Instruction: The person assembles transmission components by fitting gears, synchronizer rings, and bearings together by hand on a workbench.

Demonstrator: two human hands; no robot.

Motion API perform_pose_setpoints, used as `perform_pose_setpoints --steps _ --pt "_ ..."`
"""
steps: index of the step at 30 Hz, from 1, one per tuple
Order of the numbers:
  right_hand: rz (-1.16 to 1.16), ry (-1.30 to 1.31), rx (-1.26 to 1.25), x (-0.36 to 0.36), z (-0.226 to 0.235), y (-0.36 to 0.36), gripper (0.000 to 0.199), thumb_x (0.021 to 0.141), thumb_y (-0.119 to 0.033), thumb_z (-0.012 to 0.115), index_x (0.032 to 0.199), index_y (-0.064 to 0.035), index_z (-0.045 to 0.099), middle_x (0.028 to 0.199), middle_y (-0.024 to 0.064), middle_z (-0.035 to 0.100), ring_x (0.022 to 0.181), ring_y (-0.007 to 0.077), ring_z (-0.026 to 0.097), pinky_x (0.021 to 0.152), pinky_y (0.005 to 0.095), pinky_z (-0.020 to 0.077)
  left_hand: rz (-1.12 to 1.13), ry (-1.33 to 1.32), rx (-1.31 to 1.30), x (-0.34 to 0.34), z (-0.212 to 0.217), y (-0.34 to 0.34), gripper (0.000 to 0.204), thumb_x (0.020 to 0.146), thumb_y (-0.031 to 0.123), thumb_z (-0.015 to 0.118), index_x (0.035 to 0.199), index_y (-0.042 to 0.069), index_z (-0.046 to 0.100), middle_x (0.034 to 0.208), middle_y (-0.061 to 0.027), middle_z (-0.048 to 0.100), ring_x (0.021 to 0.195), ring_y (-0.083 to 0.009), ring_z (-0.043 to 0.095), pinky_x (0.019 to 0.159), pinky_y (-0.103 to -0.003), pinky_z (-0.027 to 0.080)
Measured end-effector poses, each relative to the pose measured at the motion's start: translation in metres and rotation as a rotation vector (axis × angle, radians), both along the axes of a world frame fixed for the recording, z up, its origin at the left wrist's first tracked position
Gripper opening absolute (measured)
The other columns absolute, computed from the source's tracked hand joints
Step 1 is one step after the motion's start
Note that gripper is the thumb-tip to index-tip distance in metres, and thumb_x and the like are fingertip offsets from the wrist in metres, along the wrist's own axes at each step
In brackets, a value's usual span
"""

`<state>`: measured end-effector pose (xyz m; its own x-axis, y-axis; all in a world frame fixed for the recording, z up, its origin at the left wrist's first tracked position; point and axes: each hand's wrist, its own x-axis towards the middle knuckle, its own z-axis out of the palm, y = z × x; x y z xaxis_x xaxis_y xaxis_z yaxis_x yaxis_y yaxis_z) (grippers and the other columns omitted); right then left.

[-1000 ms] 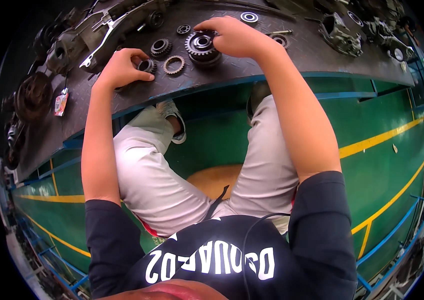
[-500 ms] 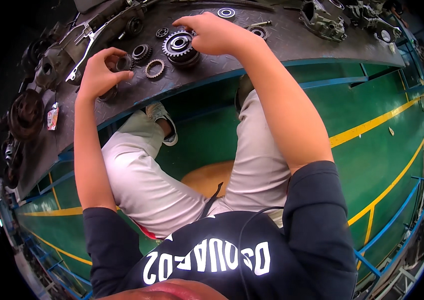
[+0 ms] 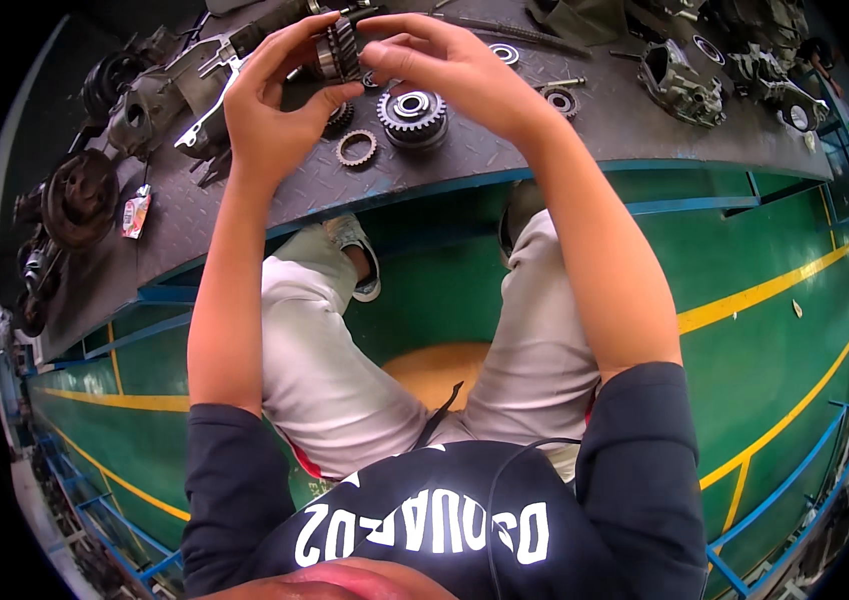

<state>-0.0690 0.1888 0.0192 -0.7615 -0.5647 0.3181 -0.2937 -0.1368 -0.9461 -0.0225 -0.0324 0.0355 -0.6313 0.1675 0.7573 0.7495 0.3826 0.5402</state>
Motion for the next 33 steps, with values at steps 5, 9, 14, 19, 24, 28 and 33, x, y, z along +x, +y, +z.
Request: perform_pose_setpoints --steps 5,9,14,19,24,28,33 --pt "-0.029 0.189 -0.044 0.005 0.008 -0.006 0.057 0.101 -0.031 0.075 0.147 -0.0018 0.059 0.134 0.0127 0.069 0.122 0.0201 0.067 0.105 0.0351 0.0541 0.068 0.259 -0.120 -0.002 0.004 -0.003 0.065 0.069 -0.002 0.092 0.130 -0.001 0.068 0.127 -0.0166 0.068 0.118 -0.0290 0.070 0.099 -0.039 0.057" --pt "-0.019 0.113 -0.063 0.005 0.007 -0.002 0.056 0.093 -0.019 0.083 0.142 -0.0008 0.062 0.130 0.0117 0.071 0.120 0.0199 0.069 0.107 0.0358 0.0536 0.116 0.390 -0.261 -0.001 0.005 0.000 0.069 0.068 -0.003 0.090 0.133 0.002 0.067 0.131 -0.0169 0.065 0.117 -0.0294 0.069 0.097 -0.039 0.058" --pt "-0.114 0.166 -0.106 0.001 0.002 0.001 0.053 0.089 -0.011 0.087 0.137 -0.0012 0.067 0.123 0.0103 0.075 0.112 0.0185 0.072 0.103 0.0347 0.0565 0.124 0.269 -0.156 0.007 0.008 0.004 0.065 0.074 -0.001 0.089 0.135 0.007 0.068 0.129 -0.0124 0.068 0.112 -0.0256 0.070 0.095 -0.034 0.058" --pt "-0.377 0.807 0.371 0.000 0.012 0.016 0.050 0.077 -0.010 0.089 0.124 -0.0021 0.073 0.110 0.0058 0.073 0.096 0.0156 0.071 0.089 0.0301 0.0577 0.387 0.075 -0.104 0.006 0.009 -0.021 0.060 0.075 -0.001 0.086 0.131 0.003 0.064 0.123 -0.0168 0.065 0.108 -0.0295 0.068 0.087 -0.039 0.058" --pt "-0.355 0.724 0.524 -0.026 -0.025 0.019 0.055 0.072 -0.022 0.090 0.119 0.0014 0.075 0.108 0.0149 0.070 0.100 0.0289 0.074 0.091 0.0358 0.0612 0.372 -0.128 -0.300 -0.017 -0.026 -0.081 0.052 0.090 0.018 0.081 0.139 0.014 0.066 0.131 -0.0130 0.064 0.115 -0.0263 0.070 0.096 -0.038 0.058" --pt "-0.348 0.695 0.540 -0.029 -0.024 0.015 0.055 0.072 -0.024 0.089 0.118 0.0027 0.075 0.111 0.0157 0.071 0.102 0.0286 0.075 0.092 0.0362 0.0610 0.518 -0.607 -0.702 -0.007 -0.036 -0.123 0.056 0.087 0.036 0.083 0.136 0.012 0.067 0.131 -0.0163 0.064 0.121 -0.0367 0.065 0.107 -0.044 0.053" --pt "-0.412 0.658 0.614 -0.034 -0.017 0.032 0.054 0.074 -0.026 0.087 0.118 0.0025 0.076 0.108 0.0142 0.072 0.099 0.0264 0.073 0.092 0.0345 0.0597 0.562 -0.769 -0.828 0.008 -0.045 -0.147 0.081 0.067 0.039 0.096 0.137 0.012 0.068 0.135 -0.0168 0.065 0.126 -0.0335 0.065 0.108 -0.042 0.052"
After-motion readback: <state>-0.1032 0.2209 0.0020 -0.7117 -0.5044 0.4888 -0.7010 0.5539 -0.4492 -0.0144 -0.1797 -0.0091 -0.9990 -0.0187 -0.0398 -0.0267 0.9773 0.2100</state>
